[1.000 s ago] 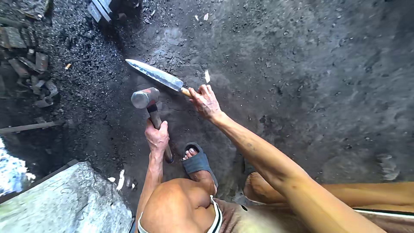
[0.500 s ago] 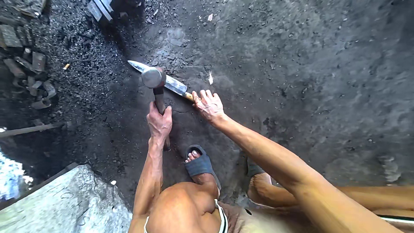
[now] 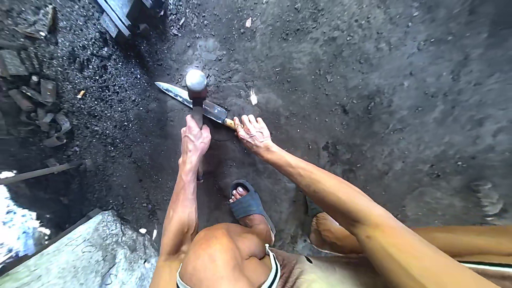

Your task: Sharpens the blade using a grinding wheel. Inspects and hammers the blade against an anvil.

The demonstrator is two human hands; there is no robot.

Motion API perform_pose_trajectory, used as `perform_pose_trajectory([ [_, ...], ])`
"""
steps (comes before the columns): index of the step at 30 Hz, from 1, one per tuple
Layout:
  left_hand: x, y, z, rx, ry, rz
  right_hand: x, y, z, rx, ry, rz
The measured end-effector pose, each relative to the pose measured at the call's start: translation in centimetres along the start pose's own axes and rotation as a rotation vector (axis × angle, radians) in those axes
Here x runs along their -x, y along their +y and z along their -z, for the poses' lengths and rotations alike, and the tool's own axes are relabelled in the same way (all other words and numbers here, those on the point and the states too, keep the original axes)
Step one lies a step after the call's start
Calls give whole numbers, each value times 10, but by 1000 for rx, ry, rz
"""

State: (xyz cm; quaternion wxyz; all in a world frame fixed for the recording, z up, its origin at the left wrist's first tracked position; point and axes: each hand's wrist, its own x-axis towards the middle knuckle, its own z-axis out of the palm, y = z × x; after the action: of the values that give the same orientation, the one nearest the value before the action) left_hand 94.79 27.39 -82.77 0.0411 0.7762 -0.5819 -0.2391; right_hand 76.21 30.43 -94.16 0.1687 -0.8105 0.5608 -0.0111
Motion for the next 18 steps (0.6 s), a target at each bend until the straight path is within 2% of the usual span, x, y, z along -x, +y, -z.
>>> perform_pose_trajectory([
  [2, 4, 10, 21, 46, -59, 23, 0, 3, 2, -31, -31, 5],
  [3, 18, 32, 46, 41, -165, 82, 1, 4, 3, -40, -43, 10],
  [4, 22, 64, 78, -10, -420, 250, 1, 7, 4, -39, -49, 9],
  [5, 30, 64, 76, -22, -400, 246, 5, 7, 3, -37, -53, 7],
  [6, 38, 30, 36, 34, -46, 18, 8, 7, 2, -35, -46, 3],
  [7, 34, 9, 12, 54, 41, -45, 10, 8, 1, -28, -28, 0],
  [10, 16, -9, 4, 36, -194, 143, 13, 6, -3, -25, -14, -7],
  [13, -11, 12, 22, 65, -95, 147, 7, 8, -1, -34, -15, -12],
  [16, 10, 15, 22, 49, 64, 13, 10, 9, -2, -56, -62, -7],
  [18, 14, 2, 8, 20, 31, -4, 9, 9, -2, -63, -56, -18],
])
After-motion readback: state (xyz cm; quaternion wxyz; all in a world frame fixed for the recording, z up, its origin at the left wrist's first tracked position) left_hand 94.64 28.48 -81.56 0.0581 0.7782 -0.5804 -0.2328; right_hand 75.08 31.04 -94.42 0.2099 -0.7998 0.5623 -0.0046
